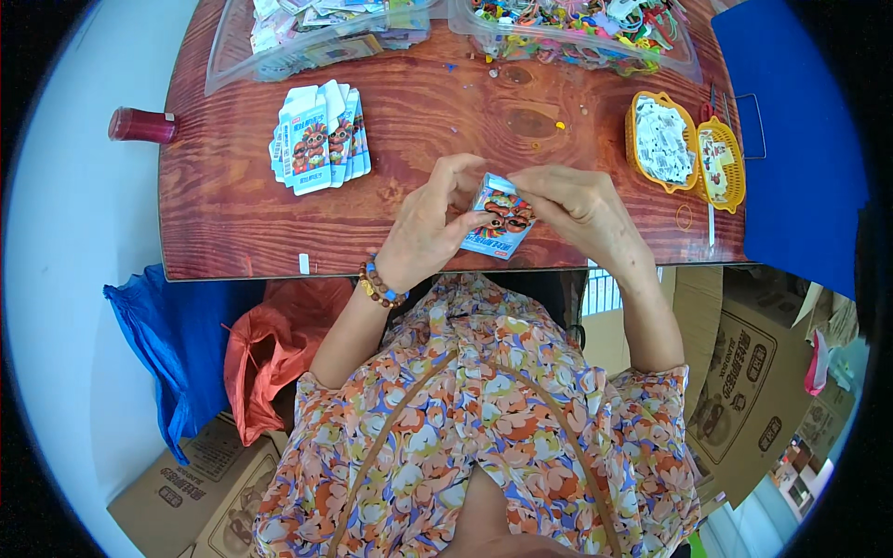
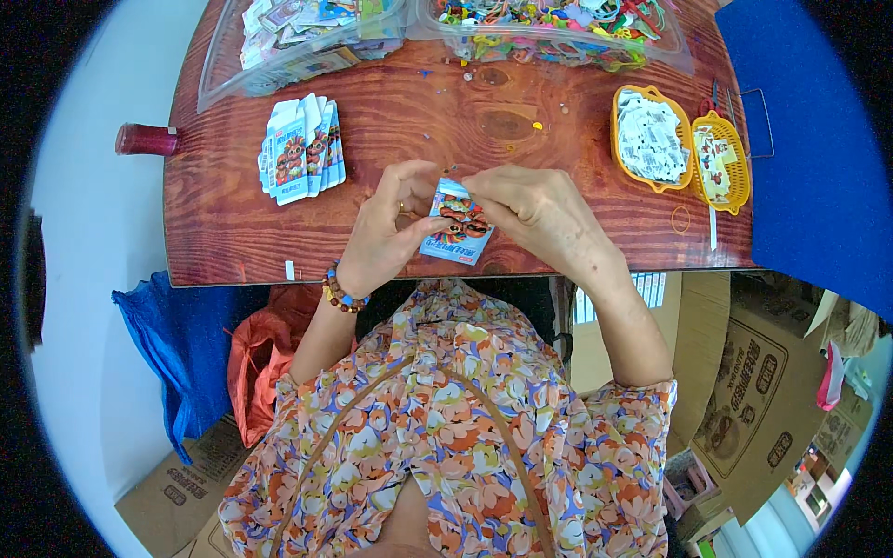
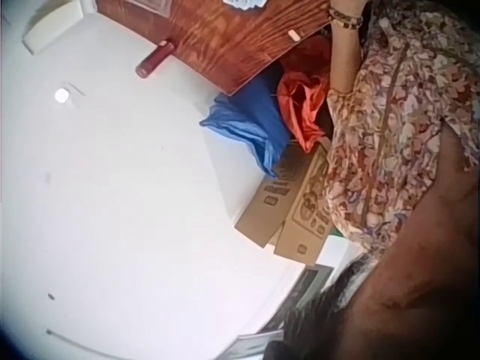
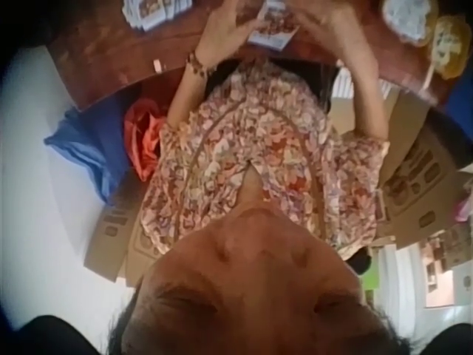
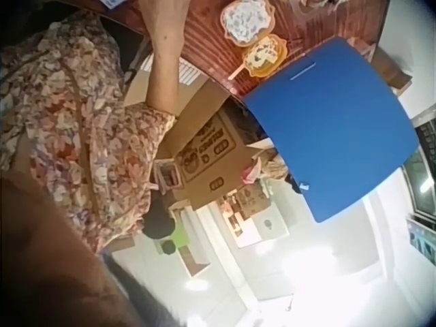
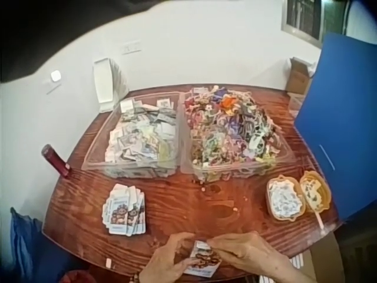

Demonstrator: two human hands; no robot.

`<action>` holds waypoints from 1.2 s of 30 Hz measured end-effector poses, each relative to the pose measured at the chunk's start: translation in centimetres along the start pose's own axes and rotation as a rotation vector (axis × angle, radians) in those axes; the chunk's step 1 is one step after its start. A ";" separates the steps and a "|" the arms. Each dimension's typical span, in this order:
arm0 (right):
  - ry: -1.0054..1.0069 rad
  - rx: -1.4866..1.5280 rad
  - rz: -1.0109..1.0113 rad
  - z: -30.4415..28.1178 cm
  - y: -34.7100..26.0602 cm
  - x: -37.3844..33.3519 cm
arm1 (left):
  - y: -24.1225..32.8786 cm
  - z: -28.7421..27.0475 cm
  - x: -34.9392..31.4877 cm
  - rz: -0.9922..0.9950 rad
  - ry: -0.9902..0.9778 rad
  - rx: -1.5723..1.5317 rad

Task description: Packaging small packets and colorful plastic pieces into designated trays and bins.

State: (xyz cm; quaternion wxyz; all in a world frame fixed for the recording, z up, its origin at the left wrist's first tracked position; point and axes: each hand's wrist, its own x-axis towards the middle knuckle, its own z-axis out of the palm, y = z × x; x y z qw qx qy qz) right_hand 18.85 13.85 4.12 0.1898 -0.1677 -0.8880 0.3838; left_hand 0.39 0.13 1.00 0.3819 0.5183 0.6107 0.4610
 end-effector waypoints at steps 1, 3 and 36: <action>0.000 0.000 0.000 -0.1 -0.2 -0.1 | -0.4 0.2 -0.1 0.003 0.015 -0.036; -0.011 -0.003 0.005 -0.2 -0.6 -0.4 | -0.5 0.4 -0.1 0.006 0.026 -0.073; 0.312 0.739 0.476 1.0 1.4 -11.6 | 0.3 7.9 0.6 0.029 -0.123 -0.218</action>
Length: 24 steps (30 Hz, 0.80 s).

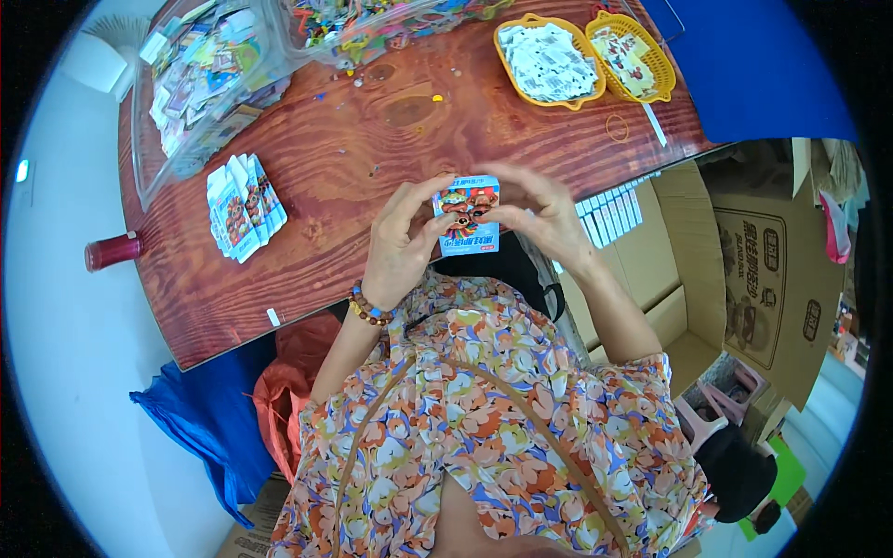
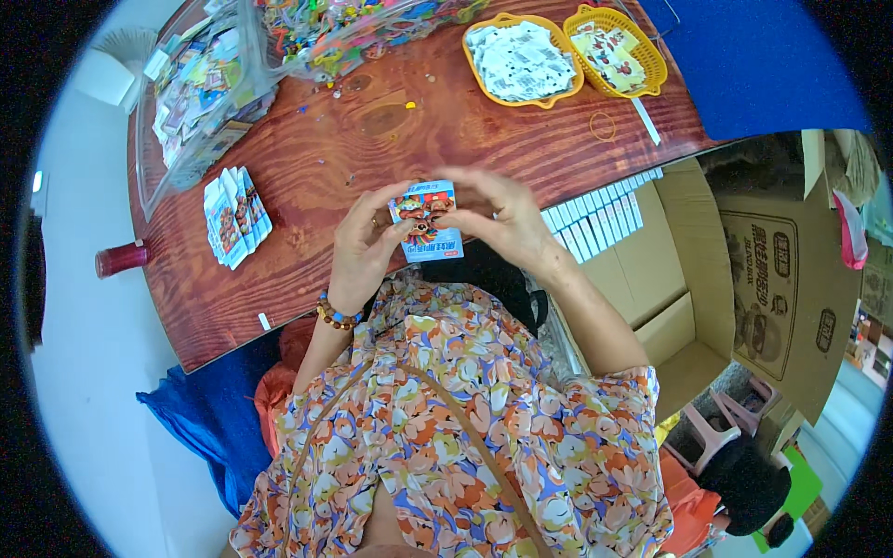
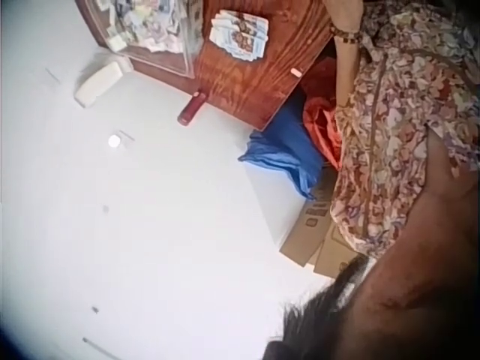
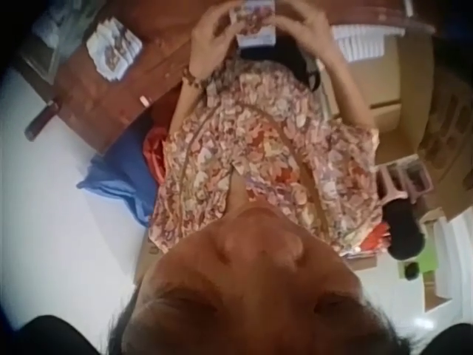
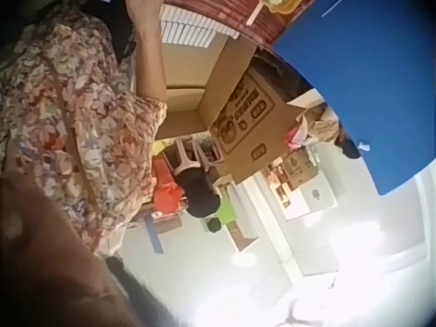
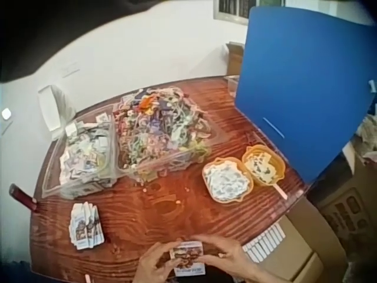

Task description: Packaging small packets and colorful plastic pieces into designated trays and bins.

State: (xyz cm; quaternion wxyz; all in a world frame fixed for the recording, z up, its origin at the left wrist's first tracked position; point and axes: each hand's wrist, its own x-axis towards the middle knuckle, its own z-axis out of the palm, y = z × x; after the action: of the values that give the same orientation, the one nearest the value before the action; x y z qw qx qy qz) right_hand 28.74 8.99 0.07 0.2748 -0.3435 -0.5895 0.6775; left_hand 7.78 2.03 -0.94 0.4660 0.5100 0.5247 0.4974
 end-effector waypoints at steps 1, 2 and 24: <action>0.025 -0.003 0.003 0.0 0.7 -0.6 | -0.1 0.2 0.1 0.021 -0.033 0.067; 0.069 0.108 -0.022 0.1 2.1 -1.2 | -0.3 0.5 0.3 0.044 -0.069 0.131; 0.558 -1.121 0.943 -34.8 28.2 -10.3 | 1.4 -4.3 -1.8 -0.214 0.098 0.314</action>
State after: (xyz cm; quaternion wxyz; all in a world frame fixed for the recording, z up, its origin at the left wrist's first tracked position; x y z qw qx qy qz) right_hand 63.48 17.83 -28.76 -0.1182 -0.8027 -0.5445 0.2125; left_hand 3.64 -0.02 0.75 0.4048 0.4929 0.6693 0.3812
